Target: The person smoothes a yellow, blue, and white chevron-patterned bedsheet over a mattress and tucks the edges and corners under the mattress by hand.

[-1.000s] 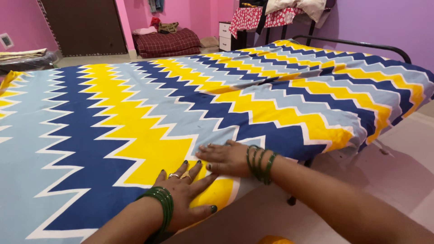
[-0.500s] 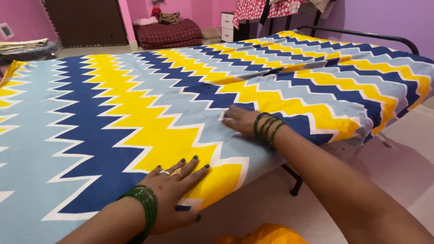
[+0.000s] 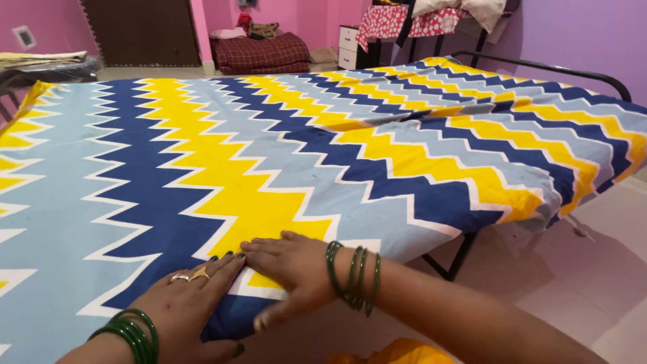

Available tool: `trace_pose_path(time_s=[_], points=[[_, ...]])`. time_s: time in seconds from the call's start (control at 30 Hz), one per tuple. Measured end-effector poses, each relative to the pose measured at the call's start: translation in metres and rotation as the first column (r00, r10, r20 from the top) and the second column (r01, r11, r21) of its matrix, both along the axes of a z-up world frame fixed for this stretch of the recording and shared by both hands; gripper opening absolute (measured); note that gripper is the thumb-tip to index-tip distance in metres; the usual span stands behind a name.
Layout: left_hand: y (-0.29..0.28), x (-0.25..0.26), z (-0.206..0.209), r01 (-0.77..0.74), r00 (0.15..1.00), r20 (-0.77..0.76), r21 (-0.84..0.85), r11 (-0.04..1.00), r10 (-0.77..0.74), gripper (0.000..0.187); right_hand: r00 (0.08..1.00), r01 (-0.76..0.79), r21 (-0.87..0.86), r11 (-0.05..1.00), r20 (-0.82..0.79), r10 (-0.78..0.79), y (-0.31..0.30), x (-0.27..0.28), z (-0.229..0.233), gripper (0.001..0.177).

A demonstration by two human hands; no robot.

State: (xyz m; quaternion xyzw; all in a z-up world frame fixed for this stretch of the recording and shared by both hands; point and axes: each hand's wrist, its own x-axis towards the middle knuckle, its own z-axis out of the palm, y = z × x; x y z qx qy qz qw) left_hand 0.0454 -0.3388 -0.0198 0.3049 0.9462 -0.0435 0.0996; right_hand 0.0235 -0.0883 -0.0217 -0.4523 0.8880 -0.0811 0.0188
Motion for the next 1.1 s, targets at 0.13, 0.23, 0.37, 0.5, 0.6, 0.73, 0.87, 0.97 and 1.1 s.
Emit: trace_pose_path(time_s=[0.13, 0.23, 0.37, 0.5, 0.6, 0.73, 0.87, 0.97, 1.1], points=[[-0.012, 0.003, -0.016, -0.094, 0.996, -0.018, -0.166, 0.982, 0.092, 0.12, 0.995, -0.053, -0.01, 0.999, -0.088, 0.052, -0.015, 0.016, 0.009, 0.115], [-0.026, 0.006, -0.036, -0.106, 0.98, -0.178, -0.087, 0.991, 0.089, 0.116, 0.982, -0.021, 0.017, 1.0, -0.187, 0.024, -0.024, 0.028, 0.008, 0.108], [-0.037, 0.009, -0.057, -0.169, 0.922, -0.368, -0.095, 0.981, 0.123, 0.076, 0.962, -0.04, 0.023, 0.999, -0.269, 0.045, -0.033, 0.037, 0.006, 0.103], [-0.041, 0.011, -0.048, -0.184, 0.936, -0.285, 0.104, 0.977, 0.206, 0.071, 0.931, -0.063, -0.125, 0.99, -0.364, 0.013, -0.036, 0.039, 0.003, 0.082], [-0.037, 0.012, -0.047, -0.026, 0.779, -0.607, 0.216, 0.976, 0.155, 0.064, 0.855, -0.08, -0.249, 0.965, -0.515, -0.062, -0.038, 0.037, -0.007, 0.06], [-0.032, 0.01, -0.071, 0.064, 0.734, -0.678, 0.009, 0.998, -0.041, 0.051, 0.75, -0.121, -0.243, 0.962, -0.657, -0.071, -0.036, 0.037, -0.033, 0.045], [-0.032, 0.02, -0.083, 0.153, 0.577, -0.816, 0.055, 0.987, -0.044, 0.047, 0.786, -0.132, -0.223, 0.966, -0.617, -0.035, -0.027, 0.037, -0.041, 0.047], [-0.033, 0.023, -0.08, 0.18, 0.571, -0.819, 0.058, 0.982, -0.057, 0.048, 0.795, -0.111, -0.189, 0.976, -0.606, -0.027, -0.03, 0.036, -0.037, 0.06], [-0.043, 0.021, -0.085, 0.214, 0.604, -0.796, 0.11, 0.971, -0.043, 0.047, 0.918, 0.03, -0.066, 0.997, -0.392, -0.053, -0.04, 0.041, -0.016, 0.083]])
